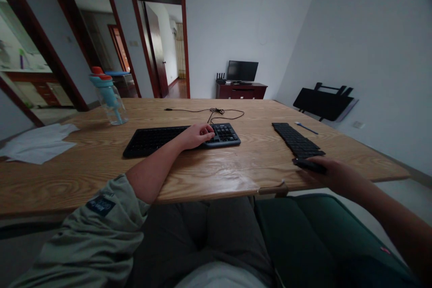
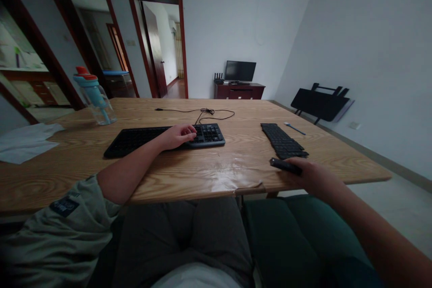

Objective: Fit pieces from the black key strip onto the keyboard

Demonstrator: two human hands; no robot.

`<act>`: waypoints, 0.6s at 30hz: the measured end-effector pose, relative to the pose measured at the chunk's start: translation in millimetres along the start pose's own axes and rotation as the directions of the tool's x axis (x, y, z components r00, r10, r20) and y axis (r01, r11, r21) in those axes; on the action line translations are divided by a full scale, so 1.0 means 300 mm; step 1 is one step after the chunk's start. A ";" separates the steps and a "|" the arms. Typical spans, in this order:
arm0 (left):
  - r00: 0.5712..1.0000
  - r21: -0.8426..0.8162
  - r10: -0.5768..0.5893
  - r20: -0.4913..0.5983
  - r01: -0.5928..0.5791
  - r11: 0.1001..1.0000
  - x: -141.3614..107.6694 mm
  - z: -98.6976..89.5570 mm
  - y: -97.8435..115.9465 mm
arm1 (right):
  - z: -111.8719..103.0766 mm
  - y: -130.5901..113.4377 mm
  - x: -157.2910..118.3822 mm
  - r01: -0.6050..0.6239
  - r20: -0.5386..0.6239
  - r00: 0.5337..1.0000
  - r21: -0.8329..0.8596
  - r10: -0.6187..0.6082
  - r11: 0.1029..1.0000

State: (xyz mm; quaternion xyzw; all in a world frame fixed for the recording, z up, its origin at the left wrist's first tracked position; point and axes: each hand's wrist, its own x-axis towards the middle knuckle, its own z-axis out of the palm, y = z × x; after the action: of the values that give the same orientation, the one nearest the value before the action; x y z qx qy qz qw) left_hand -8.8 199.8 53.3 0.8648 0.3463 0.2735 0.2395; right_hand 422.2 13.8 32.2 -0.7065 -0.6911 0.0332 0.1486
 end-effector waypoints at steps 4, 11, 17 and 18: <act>1.000 0.012 -0.011 0.004 0.011 1.000 -0.001 -0.003 0.001 | -0.067 0.149 -0.004 -0.167 -0.057 0.985 -0.019 0.166 0.986; 1.000 0.017 -0.027 0.004 0.026 0.999 -0.003 -0.004 -0.001 | -0.093 0.243 0.009 -0.185 -0.106 0.978 -0.043 0.180 0.982; 0.999 0.008 -0.044 0.011 0.043 0.999 -0.004 -0.001 0.001 | -0.059 0.211 0.023 -0.173 -0.051 0.984 -0.017 0.172 0.985; 0.999 0.009 -0.047 0.013 0.047 0.999 -0.005 -0.001 0.002 | -0.060 0.203 0.022 -0.171 -0.046 0.984 -0.006 0.170 0.985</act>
State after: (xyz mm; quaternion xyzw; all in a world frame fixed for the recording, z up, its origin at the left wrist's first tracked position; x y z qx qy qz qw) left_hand -9.6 198.4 53.5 0.8593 0.3660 0.2608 0.2442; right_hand 486.0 17.2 34.9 -0.7644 -0.6248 0.0264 0.1571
